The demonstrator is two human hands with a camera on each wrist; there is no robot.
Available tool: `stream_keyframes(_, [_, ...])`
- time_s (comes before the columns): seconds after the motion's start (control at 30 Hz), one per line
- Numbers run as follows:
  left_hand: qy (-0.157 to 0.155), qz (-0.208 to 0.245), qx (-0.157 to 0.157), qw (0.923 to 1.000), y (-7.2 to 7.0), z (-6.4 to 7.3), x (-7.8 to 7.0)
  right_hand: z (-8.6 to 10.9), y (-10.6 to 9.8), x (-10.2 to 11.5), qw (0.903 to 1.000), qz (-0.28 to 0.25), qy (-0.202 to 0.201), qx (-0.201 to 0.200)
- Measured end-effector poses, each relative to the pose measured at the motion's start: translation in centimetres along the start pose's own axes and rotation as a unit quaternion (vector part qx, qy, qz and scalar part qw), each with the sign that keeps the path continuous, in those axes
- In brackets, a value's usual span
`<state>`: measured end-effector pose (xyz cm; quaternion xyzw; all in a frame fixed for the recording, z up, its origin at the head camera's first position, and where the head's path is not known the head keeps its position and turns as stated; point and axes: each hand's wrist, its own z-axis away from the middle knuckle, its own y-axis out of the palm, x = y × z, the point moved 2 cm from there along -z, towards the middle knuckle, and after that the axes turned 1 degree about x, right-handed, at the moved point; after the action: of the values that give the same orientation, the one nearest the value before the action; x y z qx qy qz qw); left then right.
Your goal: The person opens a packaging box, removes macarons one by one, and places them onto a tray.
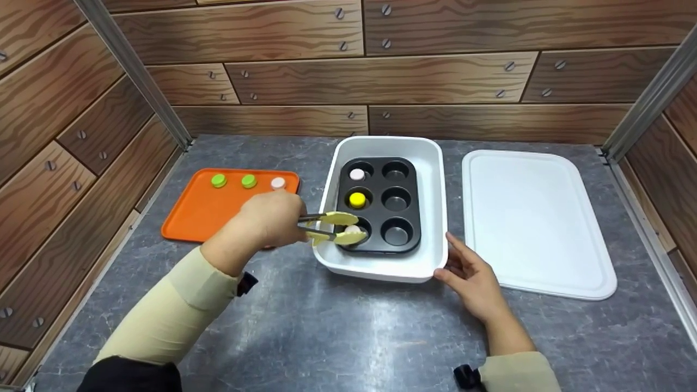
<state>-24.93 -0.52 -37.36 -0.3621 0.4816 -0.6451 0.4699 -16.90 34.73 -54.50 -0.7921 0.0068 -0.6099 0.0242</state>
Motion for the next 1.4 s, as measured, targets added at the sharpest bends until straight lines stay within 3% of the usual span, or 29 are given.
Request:
stream_keyframes(0.23, [0.003,0.011,0.000,0.9999,0.4,-0.3,0.2,0.0,0.0,0.1,0.9999,0.007,-0.014,0.001])
stream_keyframes(0.73, [0.014,-0.067,0.014,0.9975,-0.9,-0.4,-1.4,0.2,0.2,0.0,0.9999,0.005,-0.009,0.002])
stream_keyframes(0.93, [0.009,-0.080,0.031,0.9963,-1.0,-0.7,-2.1,0.1,0.1,0.3,0.9998,0.014,-0.012,0.003])
stream_keyframes(1.07, [0.019,-0.082,0.021,0.9962,-0.8,-0.8,-2.0,0.0,0.0,0.4,0.9996,0.022,-0.015,0.000])
stream_keyframes(1.2, [0.028,-0.059,0.011,0.9978,-0.3,-0.8,-1.1,0.1,0.0,0.3,0.9997,0.022,-0.011,0.000])
stream_keyframes(1.4, [0.029,0.015,0.005,0.9995,0.3,-0.3,1.0,0.1,0.0,0.2,0.9996,0.024,-0.010,0.004])
